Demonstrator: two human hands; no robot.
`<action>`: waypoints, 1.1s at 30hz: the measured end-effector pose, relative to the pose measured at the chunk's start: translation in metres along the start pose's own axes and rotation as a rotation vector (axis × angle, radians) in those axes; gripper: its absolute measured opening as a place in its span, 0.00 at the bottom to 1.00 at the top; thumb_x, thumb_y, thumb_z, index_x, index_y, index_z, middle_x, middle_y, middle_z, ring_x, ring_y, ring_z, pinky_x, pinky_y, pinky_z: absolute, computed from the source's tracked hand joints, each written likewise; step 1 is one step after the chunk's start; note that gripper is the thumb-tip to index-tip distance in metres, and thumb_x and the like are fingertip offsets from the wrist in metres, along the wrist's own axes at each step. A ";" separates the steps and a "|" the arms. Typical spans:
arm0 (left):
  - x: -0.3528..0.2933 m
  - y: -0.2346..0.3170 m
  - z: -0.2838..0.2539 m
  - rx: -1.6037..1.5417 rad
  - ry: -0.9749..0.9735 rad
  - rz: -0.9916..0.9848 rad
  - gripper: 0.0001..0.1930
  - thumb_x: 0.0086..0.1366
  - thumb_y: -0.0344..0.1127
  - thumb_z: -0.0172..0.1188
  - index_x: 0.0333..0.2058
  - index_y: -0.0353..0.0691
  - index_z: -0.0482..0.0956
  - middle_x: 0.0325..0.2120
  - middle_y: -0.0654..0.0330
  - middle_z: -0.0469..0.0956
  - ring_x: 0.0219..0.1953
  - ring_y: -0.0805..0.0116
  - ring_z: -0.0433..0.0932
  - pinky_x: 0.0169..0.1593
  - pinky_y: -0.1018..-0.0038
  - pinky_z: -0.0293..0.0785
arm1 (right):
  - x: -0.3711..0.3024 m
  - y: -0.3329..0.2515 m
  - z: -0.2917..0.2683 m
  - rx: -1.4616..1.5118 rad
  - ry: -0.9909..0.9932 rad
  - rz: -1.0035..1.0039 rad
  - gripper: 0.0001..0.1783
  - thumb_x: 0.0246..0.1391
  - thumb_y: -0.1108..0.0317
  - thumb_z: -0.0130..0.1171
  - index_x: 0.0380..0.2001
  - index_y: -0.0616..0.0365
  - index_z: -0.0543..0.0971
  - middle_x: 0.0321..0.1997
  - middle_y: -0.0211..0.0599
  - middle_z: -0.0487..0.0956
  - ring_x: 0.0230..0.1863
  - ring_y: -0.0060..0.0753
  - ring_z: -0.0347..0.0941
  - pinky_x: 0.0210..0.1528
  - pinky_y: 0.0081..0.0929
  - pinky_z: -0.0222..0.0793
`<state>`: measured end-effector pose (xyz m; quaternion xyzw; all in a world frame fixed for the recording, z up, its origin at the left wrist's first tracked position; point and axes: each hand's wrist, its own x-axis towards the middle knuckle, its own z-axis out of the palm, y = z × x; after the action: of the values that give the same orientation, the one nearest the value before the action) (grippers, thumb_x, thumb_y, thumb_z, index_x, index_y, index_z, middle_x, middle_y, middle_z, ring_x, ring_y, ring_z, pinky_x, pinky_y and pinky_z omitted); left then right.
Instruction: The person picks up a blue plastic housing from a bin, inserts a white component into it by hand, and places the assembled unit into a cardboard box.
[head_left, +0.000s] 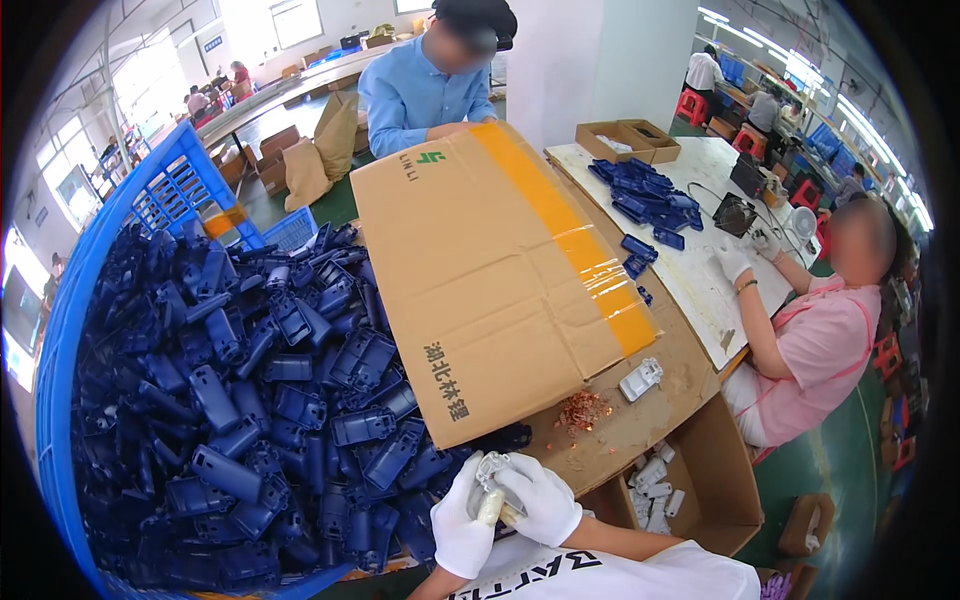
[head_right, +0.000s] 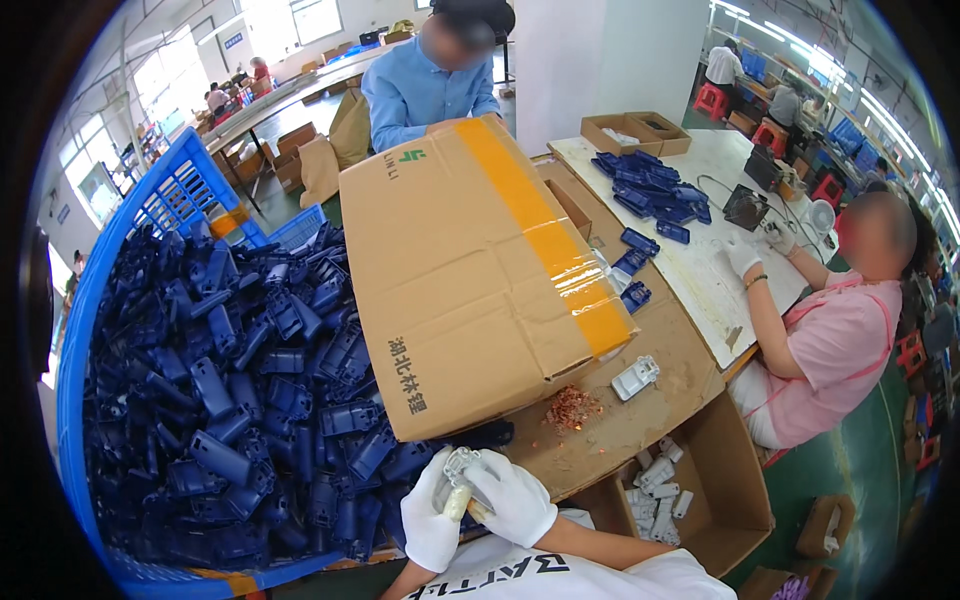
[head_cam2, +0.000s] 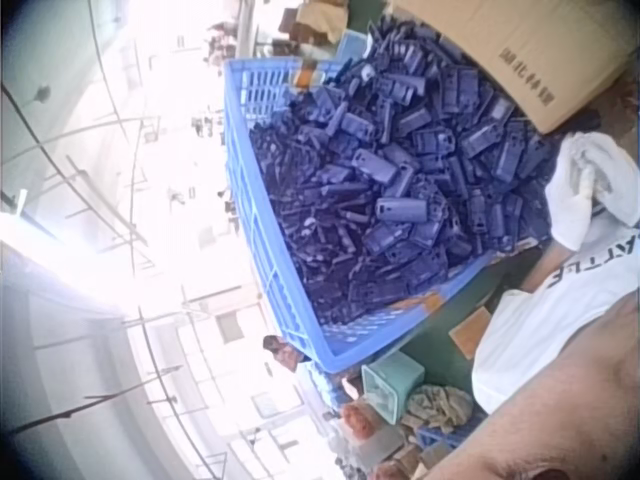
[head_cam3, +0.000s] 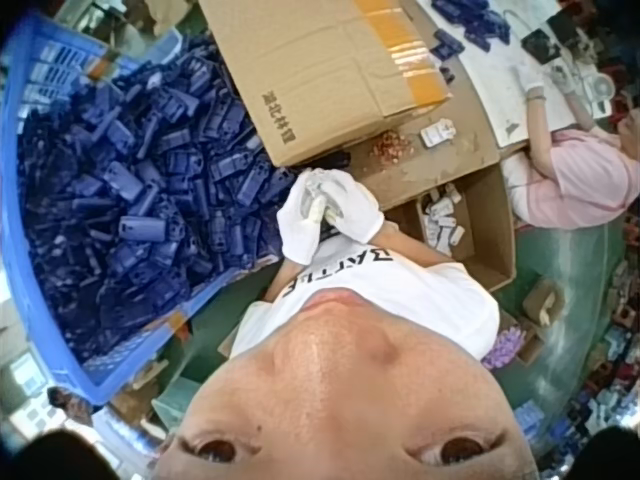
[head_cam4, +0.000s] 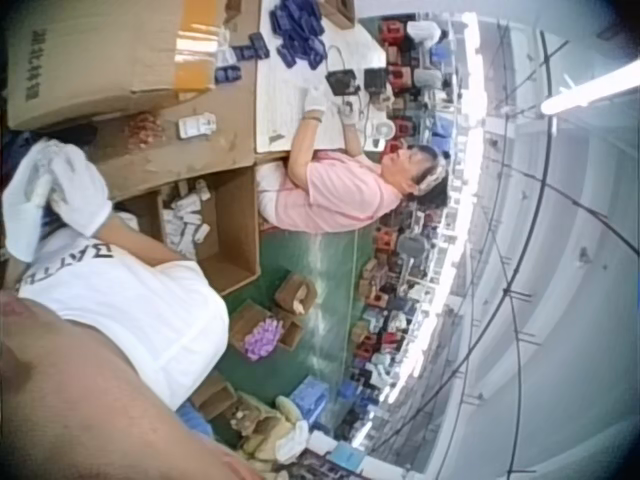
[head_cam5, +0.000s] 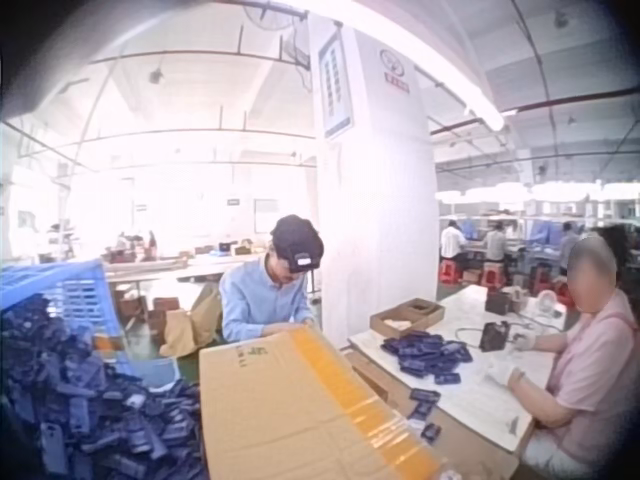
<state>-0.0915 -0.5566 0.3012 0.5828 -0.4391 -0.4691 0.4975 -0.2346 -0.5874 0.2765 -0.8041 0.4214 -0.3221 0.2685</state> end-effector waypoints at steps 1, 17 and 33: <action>0.001 -0.002 0.000 0.118 -0.019 0.047 0.24 0.63 0.25 0.58 0.59 0.31 0.68 0.47 0.48 0.79 0.49 0.64 0.80 0.53 0.72 0.74 | 0.000 0.001 0.000 -0.002 -0.001 0.000 0.25 0.45 0.65 0.65 0.50 0.49 0.75 0.54 0.47 0.70 0.41 0.53 0.75 0.42 0.44 0.74; -0.001 -0.024 -0.008 -0.008 0.035 0.030 0.25 0.64 0.27 0.58 0.60 0.34 0.67 0.51 0.47 0.78 0.53 0.64 0.78 0.55 0.72 0.72 | 0.012 -0.008 0.001 0.072 -0.021 0.013 0.28 0.36 0.74 0.68 0.46 0.48 0.79 0.51 0.45 0.74 0.49 0.51 0.74 0.50 0.38 0.73; -0.003 -0.019 0.001 -0.129 -0.067 0.019 0.26 0.66 0.29 0.55 0.62 0.34 0.65 0.55 0.49 0.75 0.56 0.68 0.74 0.58 0.74 0.69 | 0.004 -0.009 -0.007 -0.033 0.037 -0.016 0.29 0.33 0.78 0.66 0.45 0.53 0.78 0.50 0.50 0.72 0.48 0.55 0.74 0.48 0.39 0.73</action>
<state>-0.0926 -0.5515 0.2828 0.5292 -0.4298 -0.5110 0.5236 -0.2335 -0.5873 0.2891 -0.8056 0.4252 -0.3322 0.2446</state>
